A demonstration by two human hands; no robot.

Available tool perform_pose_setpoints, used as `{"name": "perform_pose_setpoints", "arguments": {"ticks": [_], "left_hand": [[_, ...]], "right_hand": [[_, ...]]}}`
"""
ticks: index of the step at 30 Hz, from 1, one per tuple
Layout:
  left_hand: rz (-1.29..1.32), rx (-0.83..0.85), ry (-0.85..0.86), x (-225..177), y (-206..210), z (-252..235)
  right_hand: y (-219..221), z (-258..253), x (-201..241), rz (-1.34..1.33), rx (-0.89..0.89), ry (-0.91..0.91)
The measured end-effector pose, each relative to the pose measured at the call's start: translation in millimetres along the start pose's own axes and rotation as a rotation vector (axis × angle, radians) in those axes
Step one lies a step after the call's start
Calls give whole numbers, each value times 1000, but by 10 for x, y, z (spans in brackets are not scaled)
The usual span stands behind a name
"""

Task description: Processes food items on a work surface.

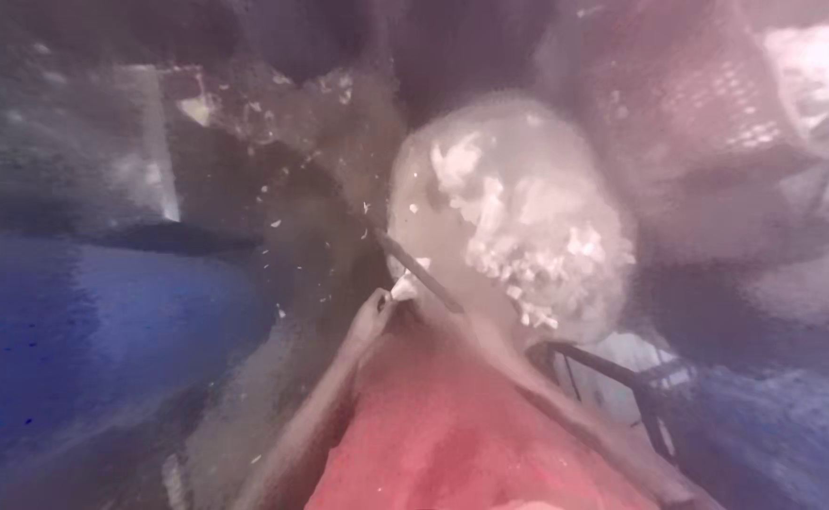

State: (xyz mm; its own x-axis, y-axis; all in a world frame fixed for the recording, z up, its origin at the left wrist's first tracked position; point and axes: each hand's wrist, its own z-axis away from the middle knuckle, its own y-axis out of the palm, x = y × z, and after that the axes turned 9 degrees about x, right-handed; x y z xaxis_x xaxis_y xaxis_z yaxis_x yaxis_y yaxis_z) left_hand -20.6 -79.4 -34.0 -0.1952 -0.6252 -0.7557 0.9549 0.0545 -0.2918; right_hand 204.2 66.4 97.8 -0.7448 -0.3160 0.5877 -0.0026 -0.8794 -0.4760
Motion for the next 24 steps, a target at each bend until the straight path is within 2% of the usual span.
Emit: {"name": "perform_pose_setpoints", "arguments": {"ticks": [2, 5, 7, 10, 12, 14, 16, 18, 19, 21, 22, 24], "left_hand": [[78, 8, 17, 23, -19, 60], [139, 29, 65, -163, -114, 100], [154, 21, 102, -410, -166, 84], [-61, -76, 85, -543, -93, -77], [-229, -169, 50, -474, 32, -265], [-274, -227, 49, -423, 128, -301], [-286, -229, 14, -467, 146, -306], [-276, -223, 6, -498, 139, -278], [-267, -241, 50, -471, 142, -280], [-315, -263, 76, -453, 159, -296], [-345, -257, 45, -461, 163, -283], [-359, -234, 7, -477, 124, -267]], "right_hand": [[31, -13, -90, -167, 89, -30], [139, -293, -625, -385, 282, 57], [74, -326, -749, -388, 190, 88], [-137, -199, -501, -209, -51, 120], [-349, -47, -240, -237, -208, -60], [-449, 215, 112, -416, -342, -319], [-385, 435, 315, -450, -446, -429], [-110, 362, 157, -323, -418, -407], [37, 215, -1, -236, -360, -341], [159, -104, -364, -195, 4, -85], [183, -197, -482, -221, 108, 2], [137, -201, -559, -301, 152, 68]]}}
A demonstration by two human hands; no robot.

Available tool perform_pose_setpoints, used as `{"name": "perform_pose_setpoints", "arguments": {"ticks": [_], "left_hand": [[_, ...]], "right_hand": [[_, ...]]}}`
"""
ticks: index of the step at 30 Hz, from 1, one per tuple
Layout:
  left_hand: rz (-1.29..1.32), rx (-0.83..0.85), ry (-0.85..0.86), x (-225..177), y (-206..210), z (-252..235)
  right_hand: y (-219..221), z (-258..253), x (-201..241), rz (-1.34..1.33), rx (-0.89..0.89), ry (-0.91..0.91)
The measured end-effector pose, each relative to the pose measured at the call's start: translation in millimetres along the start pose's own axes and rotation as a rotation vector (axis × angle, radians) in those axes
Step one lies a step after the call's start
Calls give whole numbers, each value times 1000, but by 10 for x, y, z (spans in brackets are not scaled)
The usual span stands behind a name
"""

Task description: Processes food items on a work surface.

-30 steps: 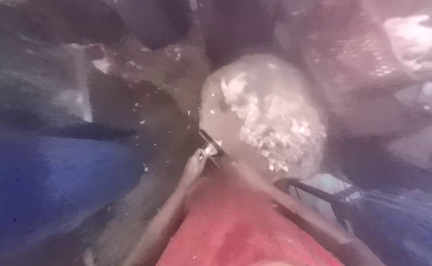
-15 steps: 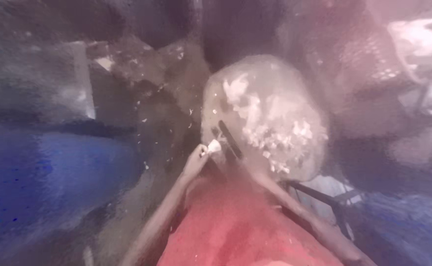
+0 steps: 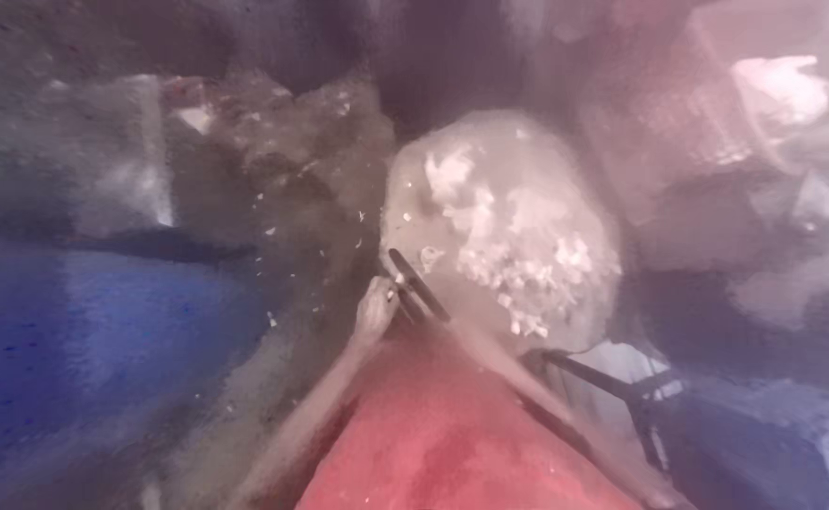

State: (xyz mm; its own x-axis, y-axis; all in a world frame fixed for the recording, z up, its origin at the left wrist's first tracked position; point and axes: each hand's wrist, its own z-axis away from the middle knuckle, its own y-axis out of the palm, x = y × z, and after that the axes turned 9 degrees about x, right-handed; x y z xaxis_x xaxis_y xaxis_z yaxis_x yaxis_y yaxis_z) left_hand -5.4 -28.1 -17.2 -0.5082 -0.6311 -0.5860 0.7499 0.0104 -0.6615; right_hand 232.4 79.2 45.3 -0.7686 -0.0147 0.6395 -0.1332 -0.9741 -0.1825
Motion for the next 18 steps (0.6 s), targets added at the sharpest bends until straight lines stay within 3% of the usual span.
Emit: {"name": "perform_pose_setpoints", "arguments": {"ticks": [4, 7, 9, 11, 14, 18], "left_hand": [[50, 200, 11, 51, -34, 203], [166, 456, 117, 90, -17, 324], [330, 529, 210, 3, -64, 324], [329, 416, 249, -139, -113, 254], [-42, 169, 276, -170, -38, -61], [-209, 115, 176, -227, 42, -150]], "right_hand": [[39, 373, -75, 45, -163, 10], [-21, 316, -451, 65, -110, 113], [-83, 268, -605, -34, -71, 132], [-77, 241, -599, -133, -110, 73], [-18, 190, -444, -150, -200, 81], [32, 182, -239, -67, -297, 46]]}}
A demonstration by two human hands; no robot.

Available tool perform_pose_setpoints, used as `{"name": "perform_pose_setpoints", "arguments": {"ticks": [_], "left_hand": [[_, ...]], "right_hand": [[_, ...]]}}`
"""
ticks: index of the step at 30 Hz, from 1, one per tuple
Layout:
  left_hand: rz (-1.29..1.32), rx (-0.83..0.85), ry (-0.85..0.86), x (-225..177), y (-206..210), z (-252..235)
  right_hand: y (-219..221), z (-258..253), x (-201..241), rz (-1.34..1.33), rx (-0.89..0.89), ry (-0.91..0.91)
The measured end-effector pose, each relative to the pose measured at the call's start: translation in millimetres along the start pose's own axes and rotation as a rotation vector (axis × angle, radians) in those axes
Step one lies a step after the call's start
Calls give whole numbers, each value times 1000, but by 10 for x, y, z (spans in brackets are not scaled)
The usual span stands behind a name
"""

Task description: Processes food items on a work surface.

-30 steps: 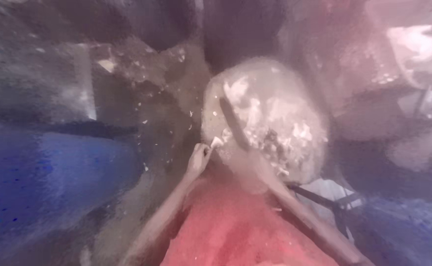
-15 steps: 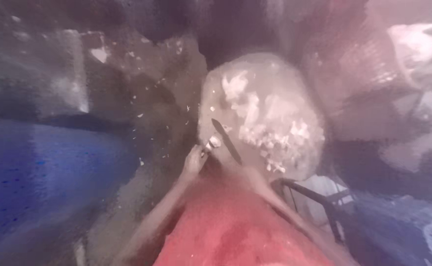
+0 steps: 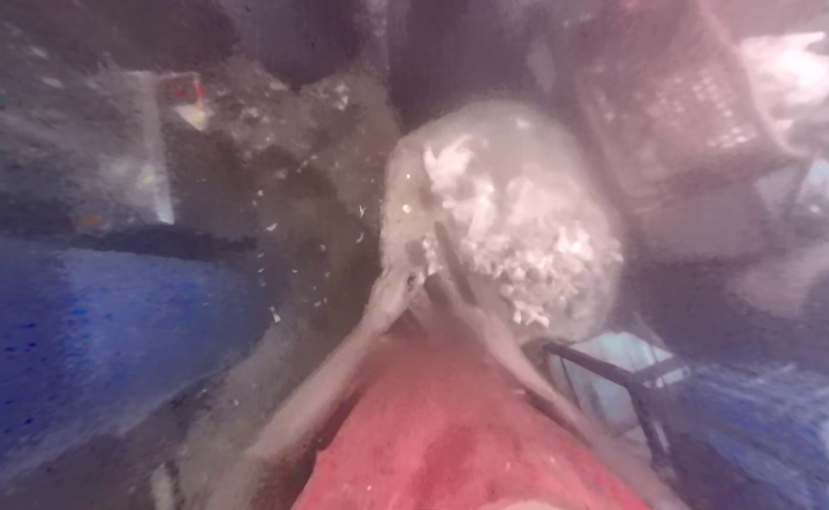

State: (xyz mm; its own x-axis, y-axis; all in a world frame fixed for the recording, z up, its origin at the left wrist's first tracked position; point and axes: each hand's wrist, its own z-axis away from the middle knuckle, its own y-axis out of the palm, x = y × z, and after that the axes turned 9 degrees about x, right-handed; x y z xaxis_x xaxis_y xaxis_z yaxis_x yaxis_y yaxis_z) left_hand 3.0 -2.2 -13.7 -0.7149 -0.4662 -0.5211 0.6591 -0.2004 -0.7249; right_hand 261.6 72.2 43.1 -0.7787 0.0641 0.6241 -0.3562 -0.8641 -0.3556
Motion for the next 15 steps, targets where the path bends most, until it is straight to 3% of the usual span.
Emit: {"name": "perform_pose_setpoints", "arguments": {"ticks": [3, 6, 9, 11, 15], "left_hand": [[56, 52, -138, -29, 23, 135], [121, 42, -158, 10, 71, 227], [-13, 15, -185, -64, 98, 190], [-83, -28, -161, -136, 143, 110], [-21, -40, -61, -254, 65, -84]], "right_hand": [[-46, 246, 378, -16, -46, -123], [-47, 430, 608, -28, -46, -219], [50, 156, 199, 43, 134, -31], [36, -1, -230, -65, 239, 48], [-36, 158, -449, -237, 106, 76]]}}
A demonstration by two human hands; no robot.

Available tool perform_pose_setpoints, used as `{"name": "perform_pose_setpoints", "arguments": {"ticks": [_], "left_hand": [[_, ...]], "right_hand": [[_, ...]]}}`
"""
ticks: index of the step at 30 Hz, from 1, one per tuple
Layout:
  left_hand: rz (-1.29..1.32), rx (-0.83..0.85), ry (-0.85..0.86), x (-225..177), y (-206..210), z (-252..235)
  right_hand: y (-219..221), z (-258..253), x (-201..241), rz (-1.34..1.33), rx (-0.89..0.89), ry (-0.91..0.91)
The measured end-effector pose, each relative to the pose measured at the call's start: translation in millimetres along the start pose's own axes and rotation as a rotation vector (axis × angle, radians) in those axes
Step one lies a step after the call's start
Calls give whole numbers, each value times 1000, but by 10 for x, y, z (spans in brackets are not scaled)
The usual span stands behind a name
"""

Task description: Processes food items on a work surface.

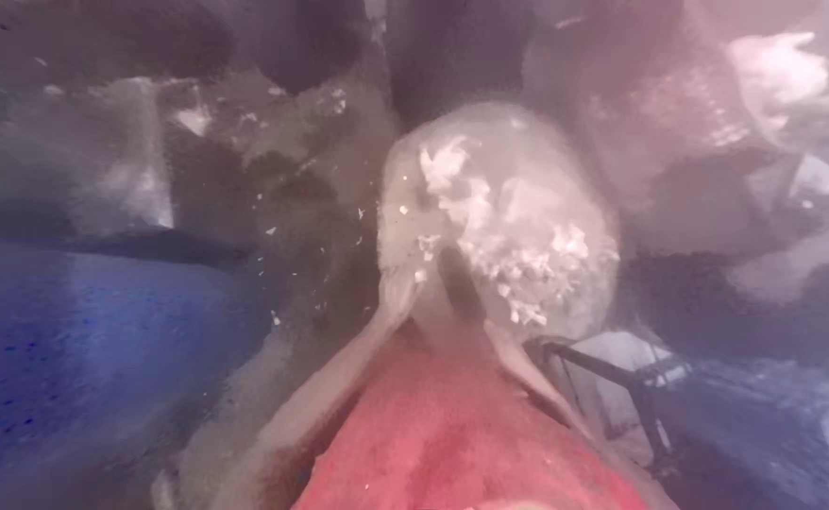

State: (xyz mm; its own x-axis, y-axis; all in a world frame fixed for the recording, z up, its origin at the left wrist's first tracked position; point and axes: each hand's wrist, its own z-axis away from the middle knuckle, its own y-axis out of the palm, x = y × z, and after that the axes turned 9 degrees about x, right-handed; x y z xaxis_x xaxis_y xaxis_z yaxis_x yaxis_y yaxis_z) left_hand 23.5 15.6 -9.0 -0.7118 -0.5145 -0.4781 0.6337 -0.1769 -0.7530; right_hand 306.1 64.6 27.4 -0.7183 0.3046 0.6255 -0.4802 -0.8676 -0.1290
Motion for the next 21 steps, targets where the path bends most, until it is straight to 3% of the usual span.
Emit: {"name": "perform_pose_setpoints", "arguments": {"ticks": [3, 5, 7, 9, 11, 14, 16, 18, 19, 21], "left_hand": [[501, 209, 1, -118, -191, -125], [690, 346, -70, -75, -196, -135], [579, 282, -124, 27, -127, -132], [441, 210, -128, 43, -122, -87], [445, 193, -156, 75, -84, -19], [569, 115, -157, 259, -99, 110], [656, 93, -156, 411, -98, 252], [700, 51, -181, 498, -119, 351], [698, 58, -210, 520, -159, 379], [725, 58, -183, 609, -170, 427]], "right_hand": [[-65, 161, 184, 143, -174, -94], [-34, 251, 236, 176, -239, -177], [-5, 293, 199, 203, -242, -185], [-33, 236, 110, 260, -129, -70], [-82, 174, 34, 300, -17, -27], [-65, 319, 413, 296, -22, -79], [22, 547, 764, 253, -45, -293], [168, 568, 985, 194, -118, -696], [248, 498, 1008, 177, -158, -801], [326, 262, 822, 259, -179, -713]]}}
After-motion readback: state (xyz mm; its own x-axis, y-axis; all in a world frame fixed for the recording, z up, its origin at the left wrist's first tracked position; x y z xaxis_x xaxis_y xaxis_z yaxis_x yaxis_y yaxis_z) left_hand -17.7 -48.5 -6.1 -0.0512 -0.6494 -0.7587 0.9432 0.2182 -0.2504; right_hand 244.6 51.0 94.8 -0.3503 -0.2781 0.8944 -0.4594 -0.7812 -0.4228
